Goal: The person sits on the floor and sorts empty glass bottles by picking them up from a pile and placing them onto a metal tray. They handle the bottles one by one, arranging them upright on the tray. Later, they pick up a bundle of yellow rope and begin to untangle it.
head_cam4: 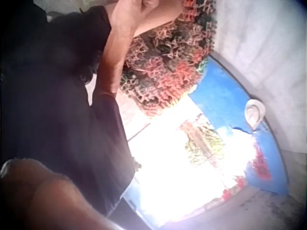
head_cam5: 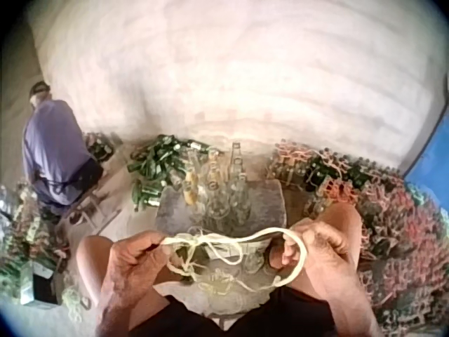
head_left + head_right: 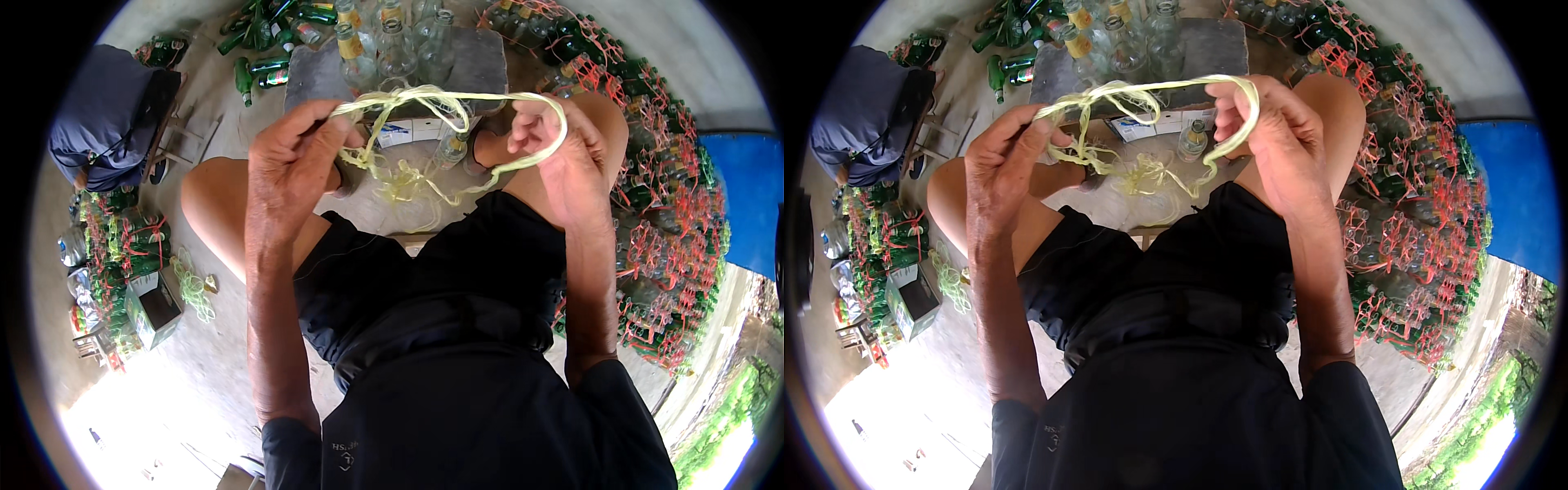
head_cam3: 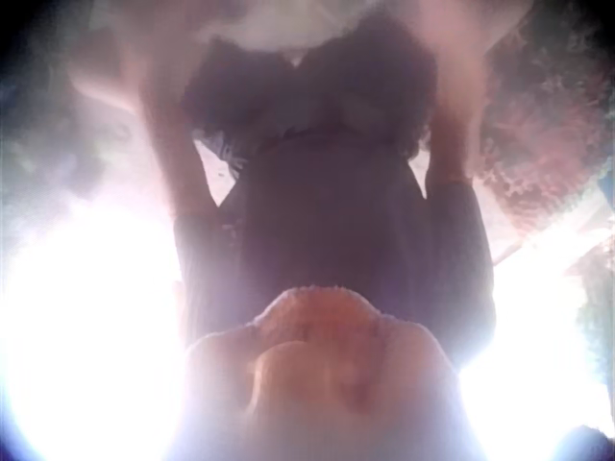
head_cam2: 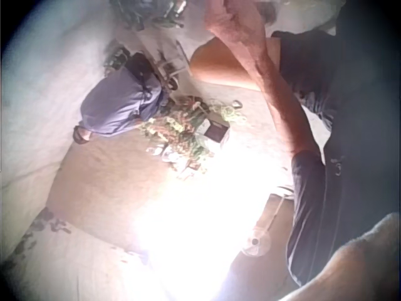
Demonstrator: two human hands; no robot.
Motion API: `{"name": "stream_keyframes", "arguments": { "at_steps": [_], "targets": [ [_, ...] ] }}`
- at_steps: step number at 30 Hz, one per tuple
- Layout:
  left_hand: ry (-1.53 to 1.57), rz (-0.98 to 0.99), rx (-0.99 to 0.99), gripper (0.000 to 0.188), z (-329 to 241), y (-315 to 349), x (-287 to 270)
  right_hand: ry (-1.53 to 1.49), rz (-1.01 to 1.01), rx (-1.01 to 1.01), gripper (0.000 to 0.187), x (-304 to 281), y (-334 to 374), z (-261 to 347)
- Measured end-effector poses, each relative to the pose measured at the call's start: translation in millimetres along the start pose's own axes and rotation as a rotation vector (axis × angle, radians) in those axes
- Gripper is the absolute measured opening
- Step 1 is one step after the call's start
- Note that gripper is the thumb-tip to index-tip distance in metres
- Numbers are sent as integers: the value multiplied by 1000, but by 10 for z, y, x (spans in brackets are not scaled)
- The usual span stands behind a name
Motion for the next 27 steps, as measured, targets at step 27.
{"name": "stream_keyframes", "arguments": {
  "at_steps": [27],
  "targets": [
    [-25,-44,51,22,-36,57,-233,177,268,325,23,891,-107,-721]
  ]
}}
Point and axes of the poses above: each hand's wrist, its own y-axis away from the middle knuckle, its own x-axis out of the palm, z = x × y, the point moved 10 cm from there along -y, towards the middle knuckle, and after that the axes turned 14 degrees about x, right-handed, at the moved point
